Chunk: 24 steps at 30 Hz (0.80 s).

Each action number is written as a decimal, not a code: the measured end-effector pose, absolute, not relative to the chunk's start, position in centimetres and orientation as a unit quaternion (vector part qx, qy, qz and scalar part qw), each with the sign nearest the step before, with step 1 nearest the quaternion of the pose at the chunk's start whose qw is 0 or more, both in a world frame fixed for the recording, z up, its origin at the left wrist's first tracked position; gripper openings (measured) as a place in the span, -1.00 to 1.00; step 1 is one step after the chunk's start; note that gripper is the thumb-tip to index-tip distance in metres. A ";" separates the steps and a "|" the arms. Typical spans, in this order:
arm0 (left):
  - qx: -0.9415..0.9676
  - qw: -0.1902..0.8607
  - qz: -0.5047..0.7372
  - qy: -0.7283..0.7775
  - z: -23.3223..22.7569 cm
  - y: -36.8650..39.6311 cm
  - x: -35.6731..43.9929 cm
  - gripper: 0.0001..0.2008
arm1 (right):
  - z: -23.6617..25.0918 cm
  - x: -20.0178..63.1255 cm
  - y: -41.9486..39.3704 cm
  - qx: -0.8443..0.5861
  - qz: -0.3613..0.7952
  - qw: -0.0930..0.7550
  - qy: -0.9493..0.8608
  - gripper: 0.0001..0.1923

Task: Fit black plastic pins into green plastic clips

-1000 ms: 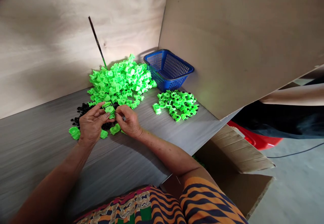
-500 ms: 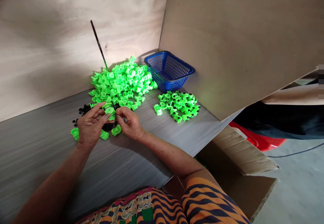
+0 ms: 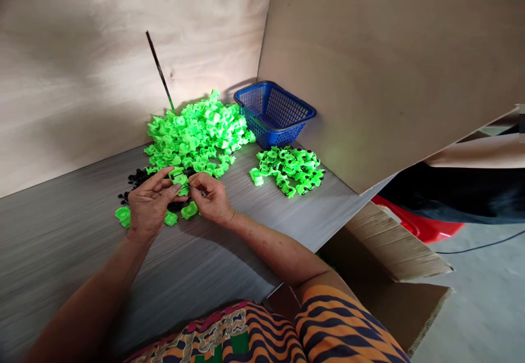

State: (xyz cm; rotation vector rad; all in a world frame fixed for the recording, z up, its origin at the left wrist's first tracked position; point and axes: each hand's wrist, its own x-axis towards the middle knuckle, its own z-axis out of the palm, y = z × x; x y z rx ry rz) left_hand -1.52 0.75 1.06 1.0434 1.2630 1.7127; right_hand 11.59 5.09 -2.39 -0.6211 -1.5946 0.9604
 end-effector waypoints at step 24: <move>0.366 0.462 0.666 0.457 -0.6 2.0 -1.8 -0.27 | -2.3 11.2 5.8 -0.326 0.523 0.515 -0.596 -0.66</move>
